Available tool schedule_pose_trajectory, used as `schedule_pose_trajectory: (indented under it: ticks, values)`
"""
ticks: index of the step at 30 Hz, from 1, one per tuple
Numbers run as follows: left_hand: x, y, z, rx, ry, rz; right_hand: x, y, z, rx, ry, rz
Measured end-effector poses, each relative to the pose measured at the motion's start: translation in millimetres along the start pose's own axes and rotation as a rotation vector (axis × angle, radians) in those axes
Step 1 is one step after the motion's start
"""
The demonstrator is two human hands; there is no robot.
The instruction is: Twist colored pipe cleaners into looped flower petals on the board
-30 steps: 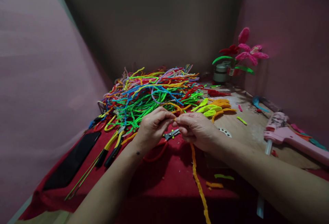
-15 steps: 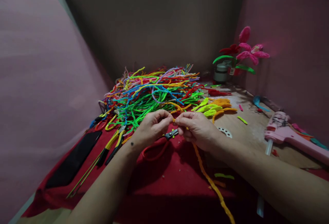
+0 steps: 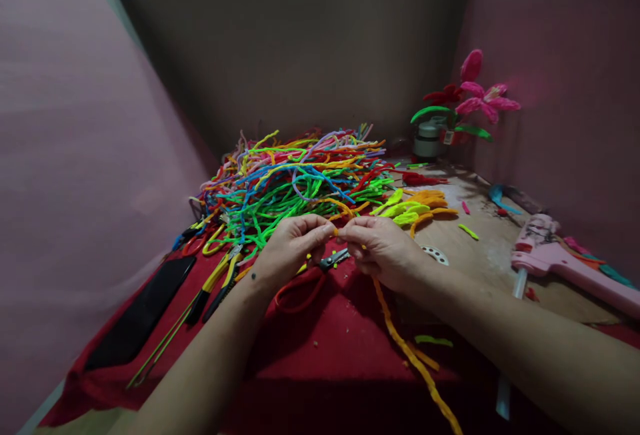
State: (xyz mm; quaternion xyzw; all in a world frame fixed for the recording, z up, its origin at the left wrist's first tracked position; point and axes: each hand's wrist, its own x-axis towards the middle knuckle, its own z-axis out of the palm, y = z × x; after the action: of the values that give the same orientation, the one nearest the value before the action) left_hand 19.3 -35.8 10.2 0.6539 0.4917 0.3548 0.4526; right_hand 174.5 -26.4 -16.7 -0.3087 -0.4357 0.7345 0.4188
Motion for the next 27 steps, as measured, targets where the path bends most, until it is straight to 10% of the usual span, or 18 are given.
schedule_pose_trajectory:
  ticks: [13, 21, 27]
  values:
    - [0.3, 1.4, -1.0, 0.235, 0.032, 0.123, 0.2, -1.3, -4.2, -0.005, -0.074, 0.076]
    - [11.0, -7.7, -11.0, -0.399, 0.057, -0.115, -3.8, -4.0, -3.2, 0.053, -0.251, 0.141]
    - [0.6, -2.5, 10.8, 0.002, 0.322, 0.379, 9.1, -26.7, -16.1, 0.416, 0.15, -0.07]
